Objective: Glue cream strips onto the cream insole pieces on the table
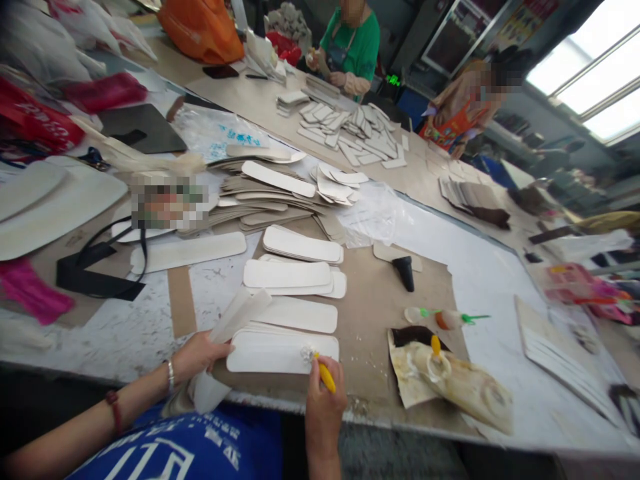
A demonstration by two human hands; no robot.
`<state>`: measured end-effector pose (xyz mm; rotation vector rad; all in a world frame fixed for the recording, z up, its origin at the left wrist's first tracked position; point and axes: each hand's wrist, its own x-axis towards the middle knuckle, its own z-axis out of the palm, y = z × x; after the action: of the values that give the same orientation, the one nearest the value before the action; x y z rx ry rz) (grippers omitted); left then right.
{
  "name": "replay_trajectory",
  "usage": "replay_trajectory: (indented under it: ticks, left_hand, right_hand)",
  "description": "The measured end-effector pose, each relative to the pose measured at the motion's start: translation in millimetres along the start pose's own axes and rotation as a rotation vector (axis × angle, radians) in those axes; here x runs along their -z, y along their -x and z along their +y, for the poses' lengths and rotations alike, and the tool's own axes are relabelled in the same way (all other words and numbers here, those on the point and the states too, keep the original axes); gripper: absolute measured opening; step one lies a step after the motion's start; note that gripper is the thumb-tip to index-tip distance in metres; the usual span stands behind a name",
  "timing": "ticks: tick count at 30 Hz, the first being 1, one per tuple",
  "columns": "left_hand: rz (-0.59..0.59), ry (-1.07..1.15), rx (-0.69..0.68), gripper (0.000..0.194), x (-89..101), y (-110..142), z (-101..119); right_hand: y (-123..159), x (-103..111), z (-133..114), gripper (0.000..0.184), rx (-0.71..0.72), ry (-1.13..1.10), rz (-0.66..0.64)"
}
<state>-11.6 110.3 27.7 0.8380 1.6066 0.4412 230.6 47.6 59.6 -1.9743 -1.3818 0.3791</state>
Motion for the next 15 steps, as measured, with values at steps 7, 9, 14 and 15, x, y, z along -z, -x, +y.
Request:
replay_trajectory:
  ticks: [7,9,14,15]
  left_hand:
    - [0.048,-0.015,0.009,0.010,-0.7,8,6]
    - [0.056,-0.009,0.010,0.010,-1.5,8,6]
    - [0.116,0.036,-0.009,0.011,-0.3,7,4]
    - [0.141,0.049,-0.013,0.014,1.3,9,4]
  right_hand:
    - [-8,20,17,0.032,0.180,0.138,0.090]
    - [-10,25,20,0.031,0.235,0.169,0.115]
    - [-14,39,18,0.027,0.348,0.189,0.103]
    - [-15,42,14,0.027,0.353,0.173,0.101]
